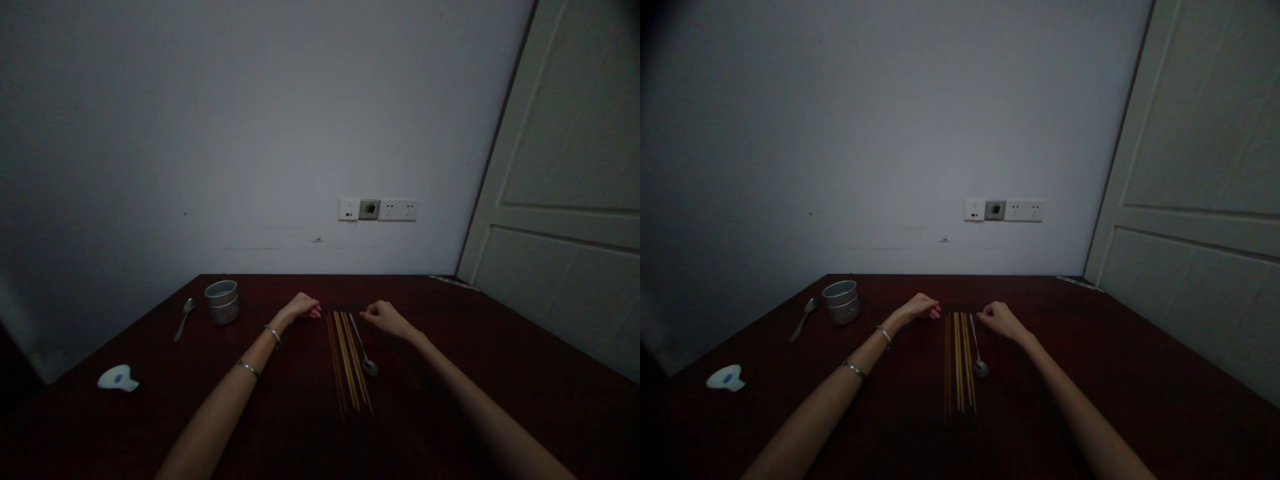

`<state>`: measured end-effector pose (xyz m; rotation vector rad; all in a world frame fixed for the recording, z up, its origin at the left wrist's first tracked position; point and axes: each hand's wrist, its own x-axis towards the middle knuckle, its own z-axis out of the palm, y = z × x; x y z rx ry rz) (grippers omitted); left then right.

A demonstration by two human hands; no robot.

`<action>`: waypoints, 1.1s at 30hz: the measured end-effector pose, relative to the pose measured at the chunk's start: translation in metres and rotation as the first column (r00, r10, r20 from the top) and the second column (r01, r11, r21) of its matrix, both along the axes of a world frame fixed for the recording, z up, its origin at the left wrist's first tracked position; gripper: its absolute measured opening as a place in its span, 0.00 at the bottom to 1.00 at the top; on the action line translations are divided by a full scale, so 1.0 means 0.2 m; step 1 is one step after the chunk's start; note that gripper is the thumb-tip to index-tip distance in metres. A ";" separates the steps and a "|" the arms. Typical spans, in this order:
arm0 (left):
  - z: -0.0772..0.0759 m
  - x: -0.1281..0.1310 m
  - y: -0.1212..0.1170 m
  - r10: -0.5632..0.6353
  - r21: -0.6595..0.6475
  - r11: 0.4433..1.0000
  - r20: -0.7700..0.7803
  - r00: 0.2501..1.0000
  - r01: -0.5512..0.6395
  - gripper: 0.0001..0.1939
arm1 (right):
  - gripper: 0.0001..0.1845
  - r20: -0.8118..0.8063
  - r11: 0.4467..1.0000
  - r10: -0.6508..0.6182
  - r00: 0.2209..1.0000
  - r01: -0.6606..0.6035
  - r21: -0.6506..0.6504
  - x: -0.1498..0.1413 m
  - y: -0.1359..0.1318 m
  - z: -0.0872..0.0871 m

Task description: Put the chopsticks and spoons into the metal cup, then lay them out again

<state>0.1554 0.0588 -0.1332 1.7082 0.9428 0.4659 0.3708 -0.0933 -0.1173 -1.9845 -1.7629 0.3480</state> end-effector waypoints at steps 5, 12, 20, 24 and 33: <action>0.15 0.00 -0.10 -0.015 0.155 0.988 -0.043 0.999 0.021 0.11 | 0.20 0.201 0.972 -0.149 0.968 0.106 0.208 0.13 -0.02 -0.13; 0.41 -0.14 -0.28 -0.084 0.278 0.954 -0.093 0.992 0.107 0.11 | 0.30 0.271 0.982 -0.048 0.961 -0.004 0.186 0.25 -0.01 -0.33; 0.68 -0.66 -0.24 -0.074 0.260 0.953 -0.287 0.955 0.152 0.19 | 0.32 0.258 0.972 -0.018 0.966 -0.044 0.232 0.37 0.08 -0.49; 0.77 -1.02 -0.19 0.083 0.167 0.986 -0.400 0.913 -0.016 0.21 | 0.29 0.231 0.960 -0.020 0.973 -0.045 0.275 0.44 0.13 -0.58; 0.60 -1.62 -0.03 0.472 0.281 0.882 -0.563 0.679 -0.380 0.12 | 0.21 0.165 0.902 0.024 0.986 -0.093 0.422 0.65 0.28 -0.82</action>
